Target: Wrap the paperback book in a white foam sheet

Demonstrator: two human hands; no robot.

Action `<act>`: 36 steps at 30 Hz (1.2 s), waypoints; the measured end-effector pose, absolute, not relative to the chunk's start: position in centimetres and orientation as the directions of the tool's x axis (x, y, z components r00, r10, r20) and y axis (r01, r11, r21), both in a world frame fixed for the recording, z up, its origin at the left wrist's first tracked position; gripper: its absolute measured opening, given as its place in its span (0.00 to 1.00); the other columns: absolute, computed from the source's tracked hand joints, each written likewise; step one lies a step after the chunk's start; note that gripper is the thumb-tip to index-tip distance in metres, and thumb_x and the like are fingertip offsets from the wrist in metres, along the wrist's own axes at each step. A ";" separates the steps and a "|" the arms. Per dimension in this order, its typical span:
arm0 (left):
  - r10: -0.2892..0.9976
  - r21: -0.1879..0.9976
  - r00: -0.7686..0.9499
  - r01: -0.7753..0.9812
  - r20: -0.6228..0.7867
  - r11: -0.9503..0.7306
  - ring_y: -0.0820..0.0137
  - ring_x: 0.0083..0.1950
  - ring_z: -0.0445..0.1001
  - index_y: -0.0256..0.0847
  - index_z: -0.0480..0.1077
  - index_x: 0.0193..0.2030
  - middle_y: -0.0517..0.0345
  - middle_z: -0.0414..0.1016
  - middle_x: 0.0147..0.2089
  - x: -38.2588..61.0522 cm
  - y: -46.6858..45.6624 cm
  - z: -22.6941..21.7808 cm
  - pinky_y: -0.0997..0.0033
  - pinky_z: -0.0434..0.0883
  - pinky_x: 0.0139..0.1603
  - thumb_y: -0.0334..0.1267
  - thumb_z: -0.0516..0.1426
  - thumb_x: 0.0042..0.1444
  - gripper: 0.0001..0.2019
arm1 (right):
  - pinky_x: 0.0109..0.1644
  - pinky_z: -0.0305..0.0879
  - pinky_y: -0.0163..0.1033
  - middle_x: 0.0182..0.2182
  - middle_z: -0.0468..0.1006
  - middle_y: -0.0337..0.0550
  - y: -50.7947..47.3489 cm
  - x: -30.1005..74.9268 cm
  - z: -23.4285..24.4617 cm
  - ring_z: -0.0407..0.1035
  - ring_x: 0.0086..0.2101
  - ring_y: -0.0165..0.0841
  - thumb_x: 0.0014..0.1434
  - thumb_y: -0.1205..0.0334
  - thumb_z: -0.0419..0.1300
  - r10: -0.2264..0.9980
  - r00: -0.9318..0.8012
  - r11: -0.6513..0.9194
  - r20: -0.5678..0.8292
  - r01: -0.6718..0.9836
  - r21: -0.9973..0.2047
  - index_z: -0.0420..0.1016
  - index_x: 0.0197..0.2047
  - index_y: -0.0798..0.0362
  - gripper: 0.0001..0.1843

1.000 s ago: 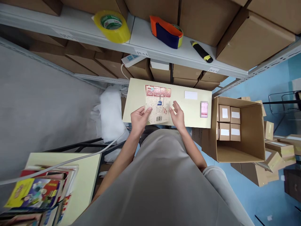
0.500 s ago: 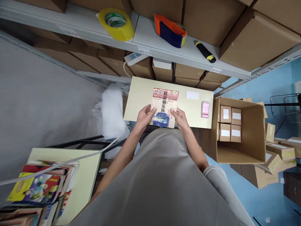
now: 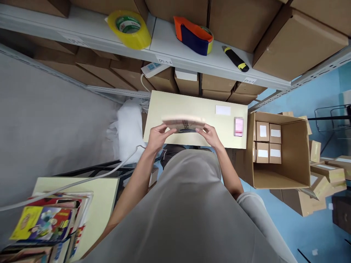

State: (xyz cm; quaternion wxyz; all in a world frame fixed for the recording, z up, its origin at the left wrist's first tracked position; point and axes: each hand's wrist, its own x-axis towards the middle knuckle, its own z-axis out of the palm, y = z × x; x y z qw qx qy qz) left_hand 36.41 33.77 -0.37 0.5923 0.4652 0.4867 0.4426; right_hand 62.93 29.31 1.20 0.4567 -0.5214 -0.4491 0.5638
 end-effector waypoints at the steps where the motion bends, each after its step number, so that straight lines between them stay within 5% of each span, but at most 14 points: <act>1: 0.980 0.994 0.171 -0.021 -0.101 0.106 0.45 0.74 0.79 0.46 0.89 0.40 0.46 0.91 0.56 35.7 34.1 -0.1 0.40 0.70 0.82 0.53 0.79 0.51 0.17 | 0.80 0.68 0.61 0.65 0.88 0.47 29.4 63.2 1.5 0.75 0.71 0.53 0.60 0.26 0.77 0.988 -0.078 -0.134 -0.133 -0.015 -0.991 0.93 0.53 0.42 0.32; 5: 0.966 0.992 0.254 0.102 0.051 -0.080 0.48 0.80 0.74 0.50 0.88 0.39 0.50 0.90 0.60 34.0 34.7 1.0 0.32 0.60 0.88 0.45 0.71 0.60 0.05 | 0.88 0.53 0.64 0.74 0.80 0.41 29.5 63.8 2.3 0.62 0.81 0.50 0.67 0.25 0.70 0.984 -0.179 -0.010 -0.027 0.095 -0.995 0.94 0.53 0.36 0.28; 9: 0.970 0.984 0.243 0.170 0.016 -0.059 0.48 0.78 0.77 0.47 0.86 0.42 0.50 0.91 0.55 33.8 34.6 0.9 0.32 0.58 0.88 0.48 0.72 0.60 0.09 | 0.80 0.68 0.60 0.68 0.86 0.50 29.3 63.7 2.0 0.75 0.72 0.51 0.69 0.25 0.68 0.979 -0.195 -0.036 -0.059 0.116 -0.993 0.90 0.63 0.40 0.34; 12: 0.978 0.989 0.188 0.134 -0.091 0.066 0.51 0.61 0.88 0.44 0.82 0.53 0.49 0.90 0.51 34.0 34.3 0.2 0.45 0.79 0.71 0.53 0.77 0.54 0.24 | 0.66 0.79 0.53 0.52 0.91 0.50 29.1 63.6 1.4 0.83 0.53 0.45 0.72 0.28 0.66 0.991 -0.106 -0.069 -0.086 0.150 -0.986 0.83 0.72 0.46 0.38; 15: 0.976 0.986 0.154 0.095 -0.152 0.138 0.61 0.48 0.88 0.44 0.76 0.61 0.53 0.87 0.47 34.2 34.0 -0.1 0.63 0.83 0.52 0.56 0.76 0.55 0.32 | 0.54 0.81 0.46 0.44 0.90 0.45 29.2 63.6 1.2 0.78 0.40 0.37 0.74 0.32 0.65 0.992 -0.056 -0.103 -0.113 0.156 -0.982 0.76 0.78 0.45 0.39; 20: 0.969 0.979 0.191 0.159 -0.158 0.128 0.59 0.54 0.86 0.42 0.83 0.54 0.45 0.89 0.54 33.9 33.8 0.2 0.62 0.81 0.56 0.63 0.64 0.68 0.25 | 0.56 0.82 0.48 0.54 0.90 0.50 29.4 64.2 1.7 0.82 0.49 0.42 0.75 0.38 0.64 0.987 -0.018 -0.158 -0.162 0.139 -0.978 0.87 0.63 0.47 0.27; 24: 0.948 0.978 0.245 0.090 -0.203 0.186 0.53 0.56 0.88 0.40 0.83 0.56 0.43 0.90 0.53 34.0 33.8 -0.1 0.59 0.83 0.58 0.64 0.75 0.54 0.33 | 0.56 0.83 0.48 0.43 0.92 0.45 29.3 64.2 1.5 0.86 0.44 0.42 0.64 0.37 0.75 0.974 -0.057 -0.218 -0.220 0.042 -0.975 0.85 0.61 0.48 0.30; 31: 0.951 0.955 0.135 0.142 -0.279 0.260 0.62 0.27 0.81 0.43 0.78 0.42 0.57 0.82 0.26 35.6 34.2 -0.5 0.64 0.78 0.37 0.70 0.70 0.59 0.29 | 0.32 0.80 0.42 0.25 0.86 0.41 29.7 62.4 1.6 0.82 0.24 0.40 0.58 0.18 0.72 0.932 0.049 -0.357 -0.358 -0.026 -0.934 0.77 0.39 0.47 0.38; 36: 0.970 0.969 0.123 0.158 -0.208 0.188 0.60 0.35 0.85 0.42 0.80 0.47 0.55 0.85 0.31 35.5 34.6 0.0 0.60 0.81 0.48 0.69 0.69 0.60 0.29 | 0.47 0.85 0.47 0.31 0.90 0.46 29.7 62.2 1.9 0.87 0.34 0.43 0.56 0.14 0.69 0.942 0.036 -0.332 -0.334 -0.054 -0.942 0.77 0.42 0.47 0.41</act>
